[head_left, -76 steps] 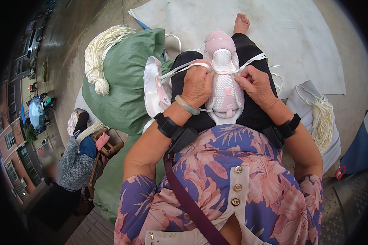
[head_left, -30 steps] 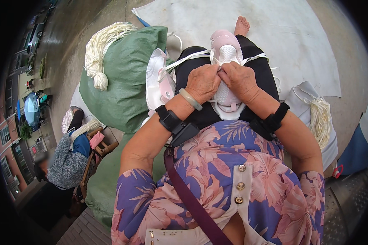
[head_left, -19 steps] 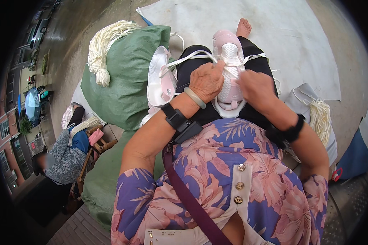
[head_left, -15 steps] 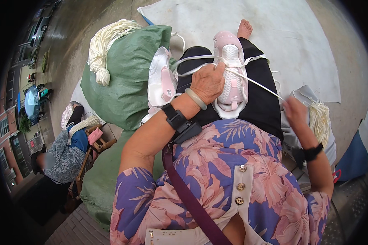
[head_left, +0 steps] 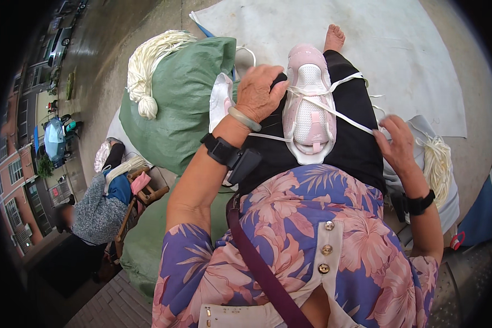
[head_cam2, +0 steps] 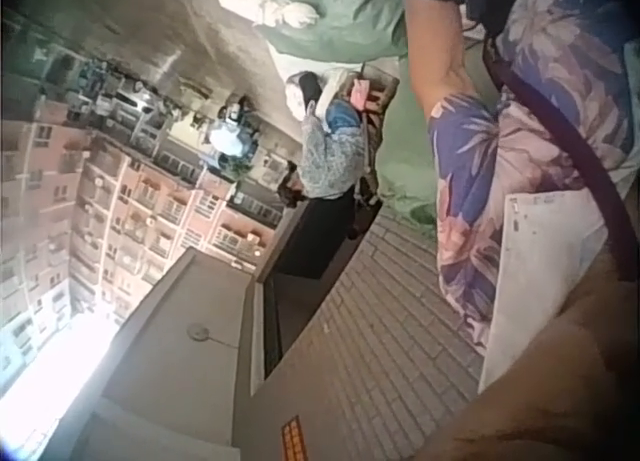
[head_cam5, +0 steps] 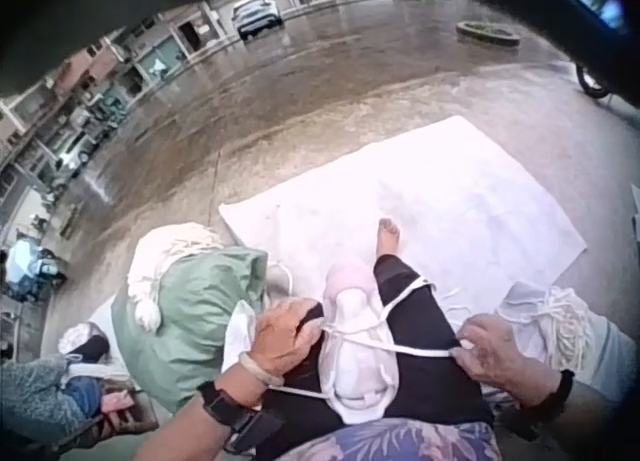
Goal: Lacing and tying the shoelaces on a pair of new pink and white sneakers.
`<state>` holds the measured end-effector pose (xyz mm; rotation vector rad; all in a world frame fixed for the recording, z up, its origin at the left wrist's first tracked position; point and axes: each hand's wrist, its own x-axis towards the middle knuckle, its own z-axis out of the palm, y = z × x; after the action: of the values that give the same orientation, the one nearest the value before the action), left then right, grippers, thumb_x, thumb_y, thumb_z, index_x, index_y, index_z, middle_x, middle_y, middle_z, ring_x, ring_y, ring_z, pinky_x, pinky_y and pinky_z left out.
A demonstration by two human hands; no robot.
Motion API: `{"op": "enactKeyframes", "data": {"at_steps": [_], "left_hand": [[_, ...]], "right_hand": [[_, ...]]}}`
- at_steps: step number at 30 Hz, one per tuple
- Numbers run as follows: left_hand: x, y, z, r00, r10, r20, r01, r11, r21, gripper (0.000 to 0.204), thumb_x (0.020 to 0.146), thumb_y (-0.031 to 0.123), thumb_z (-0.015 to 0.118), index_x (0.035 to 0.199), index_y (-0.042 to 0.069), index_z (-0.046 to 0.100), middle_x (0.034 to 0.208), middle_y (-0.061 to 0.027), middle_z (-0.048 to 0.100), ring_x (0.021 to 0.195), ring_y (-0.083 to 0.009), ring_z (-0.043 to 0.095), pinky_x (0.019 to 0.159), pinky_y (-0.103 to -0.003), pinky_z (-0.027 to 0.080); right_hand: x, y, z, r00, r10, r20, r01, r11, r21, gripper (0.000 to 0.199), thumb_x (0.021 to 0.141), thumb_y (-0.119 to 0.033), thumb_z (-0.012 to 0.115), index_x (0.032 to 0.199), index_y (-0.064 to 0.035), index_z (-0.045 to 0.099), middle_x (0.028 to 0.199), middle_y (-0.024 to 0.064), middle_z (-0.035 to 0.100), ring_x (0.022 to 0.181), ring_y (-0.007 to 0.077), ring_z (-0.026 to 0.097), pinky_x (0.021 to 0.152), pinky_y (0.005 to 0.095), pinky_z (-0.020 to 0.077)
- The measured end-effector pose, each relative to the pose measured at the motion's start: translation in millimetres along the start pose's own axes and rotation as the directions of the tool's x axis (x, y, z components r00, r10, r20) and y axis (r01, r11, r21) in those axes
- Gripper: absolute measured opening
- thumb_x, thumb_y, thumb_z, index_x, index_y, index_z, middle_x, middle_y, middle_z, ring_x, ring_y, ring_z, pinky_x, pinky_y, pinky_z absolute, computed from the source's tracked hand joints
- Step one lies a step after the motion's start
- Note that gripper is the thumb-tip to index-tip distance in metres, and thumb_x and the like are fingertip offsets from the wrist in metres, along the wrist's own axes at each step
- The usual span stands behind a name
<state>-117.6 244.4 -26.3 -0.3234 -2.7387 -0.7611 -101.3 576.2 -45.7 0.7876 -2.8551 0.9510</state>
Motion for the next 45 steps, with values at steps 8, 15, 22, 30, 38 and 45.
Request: {"op": "enactKeyframes", "data": {"at_steps": [8,15,22,30,38,45], "left_hand": [[-4,-11,4,0.960,0.052,0.277,0.005,0.980,-0.201,0.010,0.078,0.017,0.060,0.080,0.007,0.060,0.077,-0.0045,0.060,0.070,-0.0199,0.055,0.065,-0.030,0.041],[11,-12,-17,0.760,-0.080,0.645,0.649,0.148,-0.746,0.026,0.085,0.022,0.058,0.071,0.000,0.055,0.090,-0.0119,0.061,0.084,-0.0167,0.057,0.080,-0.027,0.043],[8,-22,-17,0.835,-0.063,0.547,0.541,-0.094,-0.836,0.029,0.085,0.024,0.056,0.066,0.003,0.051,0.099,-0.0155,0.058,0.094,-0.0255,0.057,0.087,-0.037,0.043],[0,7,3,0.703,-0.317,0.637,0.709,0.245,-0.661,0.016,0.067,0.006,0.069,0.077,0.003,0.058,0.100,-0.0072,0.056,0.086,-0.0094,0.052,0.077,-0.023,0.042],[-12,11,19,0.891,-0.246,0.381,0.395,0.833,-0.388,0.028,0.059,0.009,0.067,0.083,0.005,0.054,0.089,-0.0010,0.048,0.075,-0.0087,0.047,0.068,-0.022,0.042],[-33,-3,21,0.898,-0.380,0.222,0.440,0.784,-0.438,0.022,0.059,0.008,0.063,0.076,0.002,0.050,0.062,-0.0049,0.050,0.054,-0.0151,0.049,0.054,-0.027,0.043]], "right_hand": [[42,-42,29,0.970,-0.240,-0.035,0.242,0.967,0.084,0.032,0.069,-0.009,0.065,0.099,-0.0053,0.055,0.088,0.0087,0.056,0.080,0.0262,0.054,0.073,0.0345,0.0391],[44,-47,42,0.976,-0.220,-0.002,0.218,0.965,0.145,0.022,0.074,-0.010,0.062,0.094,-0.0060,0.055,0.081,0.0068,0.055,0.074,0.0256,0.053,0.067,0.0353,0.0392],[37,-49,34,0.971,-0.238,0.033,0.229,0.958,0.173,0.007,0.075,-0.006,0.057,0.080,-0.0065,0.052,0.068,0.0090,0.045,0.062,0.0262,0.051,0.052,0.0359,0.0390],[-27,-20,-32,0.932,-0.360,-0.030,0.350,0.920,-0.175,0.015,0.069,0.000,0.056,0.084,-0.0022,0.055,0.064,0.0076,0.043,0.055,0.0227,0.047,0.048,0.0332,0.0349],[-114,31,-50,0.984,-0.093,0.154,0.110,0.988,-0.104,0.024,0.069,0.000,0.060,0.092,-0.0004,0.056,0.075,0.0132,0.053,0.066,0.0293,0.053,0.057,0.0352,0.0415],[22,-31,-1,0.998,-0.048,-0.027,0.055,0.930,0.363,0.043,0.067,-0.013,0.066,0.104,0.0014,0.052,0.088,0.0140,0.058,0.080,0.0277,0.057,0.071,0.0347,0.0456]]}}
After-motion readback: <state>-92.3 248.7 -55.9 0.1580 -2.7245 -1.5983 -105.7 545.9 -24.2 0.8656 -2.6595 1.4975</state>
